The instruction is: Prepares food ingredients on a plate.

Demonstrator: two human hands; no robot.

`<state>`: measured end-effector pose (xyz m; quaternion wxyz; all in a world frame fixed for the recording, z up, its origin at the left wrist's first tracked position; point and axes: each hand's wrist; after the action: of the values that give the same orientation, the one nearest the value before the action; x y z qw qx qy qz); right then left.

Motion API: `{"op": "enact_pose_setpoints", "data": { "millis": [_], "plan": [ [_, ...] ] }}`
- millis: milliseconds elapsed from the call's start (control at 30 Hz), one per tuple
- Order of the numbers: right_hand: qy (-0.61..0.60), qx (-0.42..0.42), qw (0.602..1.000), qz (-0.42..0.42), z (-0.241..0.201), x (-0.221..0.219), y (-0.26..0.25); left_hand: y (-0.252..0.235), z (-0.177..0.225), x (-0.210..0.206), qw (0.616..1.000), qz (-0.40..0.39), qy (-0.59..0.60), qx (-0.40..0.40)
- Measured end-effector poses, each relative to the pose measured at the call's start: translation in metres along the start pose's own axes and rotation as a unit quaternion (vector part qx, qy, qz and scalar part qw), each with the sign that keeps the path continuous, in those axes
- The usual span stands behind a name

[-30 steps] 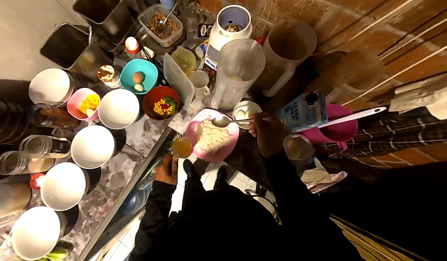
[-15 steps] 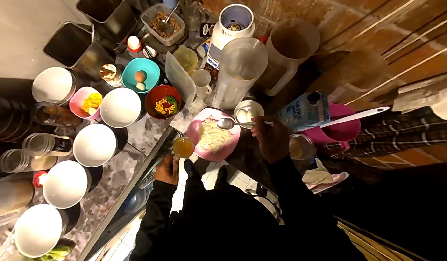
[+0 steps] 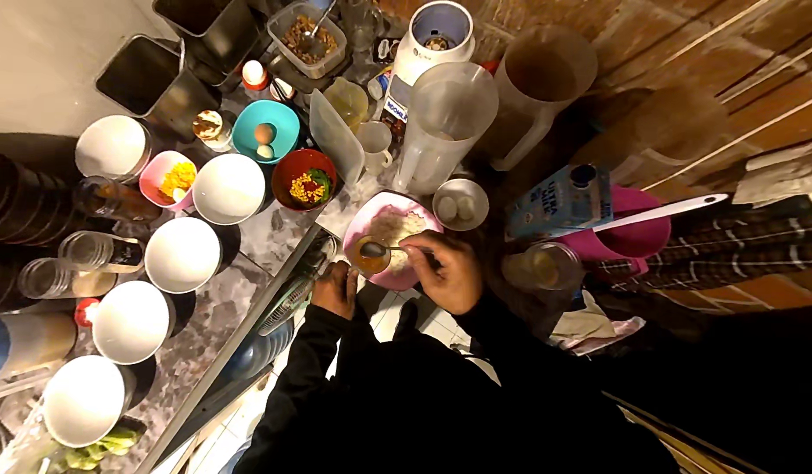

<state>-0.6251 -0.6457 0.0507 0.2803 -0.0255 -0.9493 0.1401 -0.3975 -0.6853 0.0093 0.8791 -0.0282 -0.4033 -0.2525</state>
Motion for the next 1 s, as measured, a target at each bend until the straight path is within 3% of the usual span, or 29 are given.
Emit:
{"op": "enact_pose_setpoints", "data": {
  "millis": [167, 267, 433, 767, 1000],
  "plan": [
    [-0.093, -0.083, 0.992, 0.012, 0.025, -0.015, 0.005, -0.004, 0.007, -0.002, 1.000, -0.007, -0.016, 0.012],
    [-0.199, -0.155, 0.966, 0.051, 0.034, -0.009, 0.009, -0.006, 0.004, -0.004, 0.999, -0.023, -0.015, 0.026],
    [-0.269, -0.239, 0.930, 0.071, 0.038, 0.013, 0.010, -0.004, 0.000, 0.003, 0.997, -0.040, -0.008, 0.058],
    [-0.080, -0.263, 0.958, 0.075, 0.049, 0.035, 0.031, 0.013, -0.036, 0.020, 0.996, -0.016, -0.027, 0.080],
    [-0.041, -0.305, 0.945, 0.111, 0.035, 0.030, 0.029, 0.004, -0.049, 0.044, 0.997, -0.031, -0.025, 0.059]
  ]
}}
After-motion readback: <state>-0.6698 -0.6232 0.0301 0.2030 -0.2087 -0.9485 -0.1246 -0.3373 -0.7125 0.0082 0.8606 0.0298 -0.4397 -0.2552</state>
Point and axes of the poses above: each hand's wrist, its own y-axis away from the middle knuckle, its own x-axis out of the back of the hand, z = x × y, and after that the axes turned 8 degrees about -z, right-handed
